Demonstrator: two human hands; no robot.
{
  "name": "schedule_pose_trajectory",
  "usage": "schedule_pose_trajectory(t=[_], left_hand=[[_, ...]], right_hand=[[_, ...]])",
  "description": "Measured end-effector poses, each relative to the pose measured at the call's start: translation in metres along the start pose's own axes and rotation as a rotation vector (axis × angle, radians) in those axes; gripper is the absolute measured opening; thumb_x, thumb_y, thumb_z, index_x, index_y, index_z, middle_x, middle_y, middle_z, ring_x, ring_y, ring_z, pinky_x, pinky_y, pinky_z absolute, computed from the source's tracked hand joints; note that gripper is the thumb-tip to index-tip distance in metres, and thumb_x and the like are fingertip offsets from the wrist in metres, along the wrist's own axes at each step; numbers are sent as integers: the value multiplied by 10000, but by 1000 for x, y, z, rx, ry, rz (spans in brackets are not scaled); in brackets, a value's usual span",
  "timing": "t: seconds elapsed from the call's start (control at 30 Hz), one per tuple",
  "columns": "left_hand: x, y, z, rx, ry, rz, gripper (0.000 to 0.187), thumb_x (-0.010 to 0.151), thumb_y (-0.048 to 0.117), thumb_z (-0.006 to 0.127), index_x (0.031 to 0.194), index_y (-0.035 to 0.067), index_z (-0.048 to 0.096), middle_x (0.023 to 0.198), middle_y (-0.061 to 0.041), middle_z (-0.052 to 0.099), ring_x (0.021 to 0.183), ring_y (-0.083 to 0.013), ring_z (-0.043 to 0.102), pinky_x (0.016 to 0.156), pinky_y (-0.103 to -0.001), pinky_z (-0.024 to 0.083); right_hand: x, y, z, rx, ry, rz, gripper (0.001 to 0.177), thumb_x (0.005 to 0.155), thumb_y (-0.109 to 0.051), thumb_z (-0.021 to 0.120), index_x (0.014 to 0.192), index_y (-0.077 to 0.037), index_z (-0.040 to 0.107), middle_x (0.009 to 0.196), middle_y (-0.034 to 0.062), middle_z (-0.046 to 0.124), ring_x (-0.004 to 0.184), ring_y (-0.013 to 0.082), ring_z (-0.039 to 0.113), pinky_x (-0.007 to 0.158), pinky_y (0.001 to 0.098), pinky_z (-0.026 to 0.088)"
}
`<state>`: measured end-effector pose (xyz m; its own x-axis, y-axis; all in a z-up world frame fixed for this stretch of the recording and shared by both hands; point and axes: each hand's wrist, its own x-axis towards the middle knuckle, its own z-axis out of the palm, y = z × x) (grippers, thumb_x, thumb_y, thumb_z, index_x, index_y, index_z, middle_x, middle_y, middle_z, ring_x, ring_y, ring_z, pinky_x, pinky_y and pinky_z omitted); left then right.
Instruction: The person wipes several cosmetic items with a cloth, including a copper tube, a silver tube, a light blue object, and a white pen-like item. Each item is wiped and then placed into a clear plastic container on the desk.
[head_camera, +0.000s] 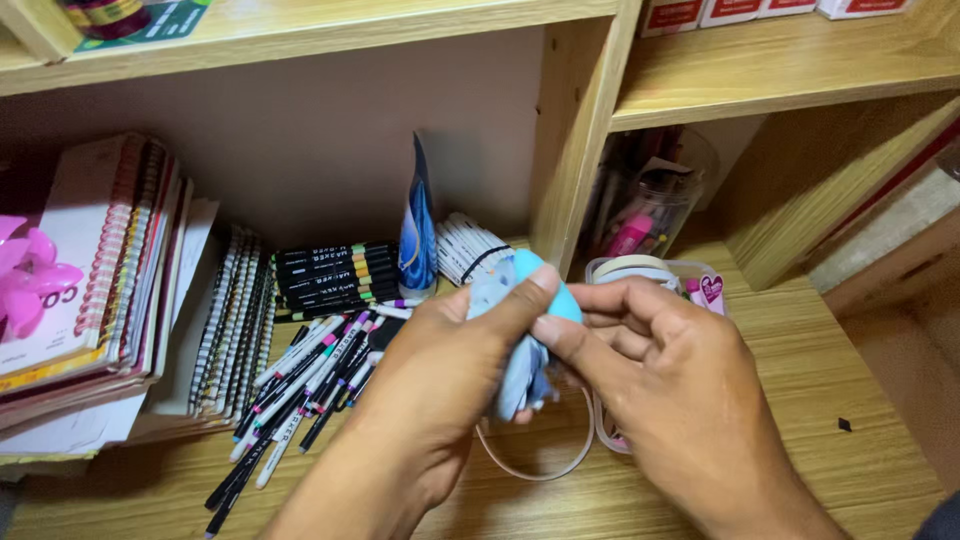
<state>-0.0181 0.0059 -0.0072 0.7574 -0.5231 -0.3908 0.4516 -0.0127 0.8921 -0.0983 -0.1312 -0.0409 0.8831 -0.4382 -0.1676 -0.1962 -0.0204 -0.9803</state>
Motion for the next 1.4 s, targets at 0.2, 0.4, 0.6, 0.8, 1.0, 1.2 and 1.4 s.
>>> schedule_pose_trajectory(t=[0.2, 0.4, 0.6, 0.8, 1.0, 1.2, 1.4], left_hand=[[3, -6, 9, 26, 109, -104, 164, 929, 221, 686, 956, 76, 757, 780, -18, 727, 668, -113, 629, 647, -290, 497], [13, -12, 10, 27, 99, -51, 134, 848, 183, 686, 898, 60, 701, 730, -9, 684, 631, -113, 595, 604, -283, 484], [25, -28, 25, 117, 96, -162, 206, 889, 246, 706, 915, 41, 702, 723, -33, 672, 618, -141, 581, 590, -304, 468], [34, -43, 45, 160, 105, -221, 204, 869, 242, 721, 929, 47, 714, 700, -13, 652, 583, -130, 523, 551, -300, 413], [37, -43, 53, 220, 148, -273, 256, 889, 256, 717, 995, 23, 709, 677, -25, 596, 567, -140, 467, 534, -318, 369], [37, -43, 53, 134, 174, -215, 328, 860, 283, 695, 1091, 51, 694, 837, -35, 736, 711, -134, 617, 660, -285, 494], [40, -59, 50, -131, 130, -128, 420, 900, 375, 627, 1079, 6, 718, 876, -49, 721, 765, -144, 604, 713, -289, 485]], right_hand=[[7, 24, -27, -18, 2, -58, 402, 858, -129, 751, 1242, -16, 720, 785, -11, 698, 635, 29, 589, 533, 185, 470], [16, 45, -79, -429, 45, 161, 446, 942, -187, 746, 1386, -183, 708, 697, 114, 647, 609, 167, 572, 547, 332, 530], [24, 62, -97, -553, 241, 103, 380, 816, -181, 817, 1160, -78, 694, 829, 21, 762, 759, 92, 659, 709, 272, 534], [34, 61, -89, -718, 202, 79, 345, 831, -188, 832, 1132, -82, 700, 864, 61, 754, 754, 133, 675, 720, 295, 542], [37, 72, -90, -781, 125, 65, 347, 853, -227, 794, 1161, -109, 687, 1118, 53, 717, 749, 158, 722, 719, 319, 575], [37, 74, -92, -752, 240, -119, 450, 813, -170, 762, 1235, -45, 669, 1112, 120, 699, 727, 191, 666, 694, 345, 544], [30, 60, -83, -624, 303, -9, 360, 914, -271, 696, 1218, -79, 683, 807, 63, 702, 653, 142, 614, 592, 291, 507]])
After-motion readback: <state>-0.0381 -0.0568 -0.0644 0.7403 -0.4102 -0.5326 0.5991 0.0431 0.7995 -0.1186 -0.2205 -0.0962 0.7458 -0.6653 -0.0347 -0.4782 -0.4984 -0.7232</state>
